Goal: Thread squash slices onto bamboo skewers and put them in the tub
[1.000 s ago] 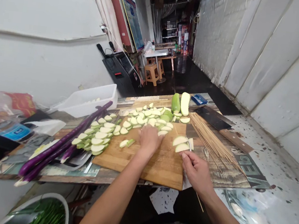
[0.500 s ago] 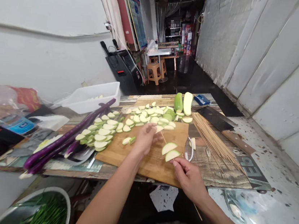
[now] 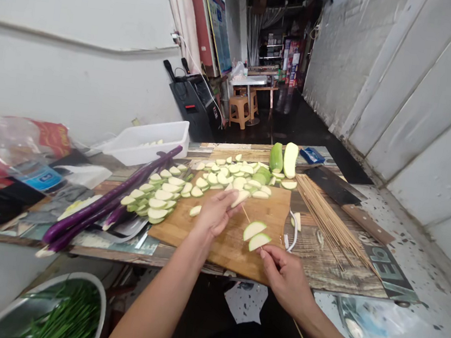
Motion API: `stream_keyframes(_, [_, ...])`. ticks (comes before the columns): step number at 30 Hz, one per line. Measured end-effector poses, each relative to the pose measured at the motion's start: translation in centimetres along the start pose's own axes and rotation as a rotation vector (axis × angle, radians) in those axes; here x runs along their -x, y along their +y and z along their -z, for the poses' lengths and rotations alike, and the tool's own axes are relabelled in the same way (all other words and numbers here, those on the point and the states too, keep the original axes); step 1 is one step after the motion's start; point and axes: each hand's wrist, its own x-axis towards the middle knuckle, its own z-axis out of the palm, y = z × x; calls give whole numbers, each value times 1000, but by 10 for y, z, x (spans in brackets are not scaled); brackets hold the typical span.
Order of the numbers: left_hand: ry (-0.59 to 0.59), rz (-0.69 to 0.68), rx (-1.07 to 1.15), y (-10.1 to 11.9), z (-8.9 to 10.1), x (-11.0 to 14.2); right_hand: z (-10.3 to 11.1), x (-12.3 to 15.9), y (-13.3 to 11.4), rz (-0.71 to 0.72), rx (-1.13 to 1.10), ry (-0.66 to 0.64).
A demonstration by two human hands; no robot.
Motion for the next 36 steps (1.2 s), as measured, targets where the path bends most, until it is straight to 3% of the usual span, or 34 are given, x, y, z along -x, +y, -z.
stream_keyframes(36, [13, 5, -56, 9, -2, 3, 2, 1, -1, 2, -2, -9])
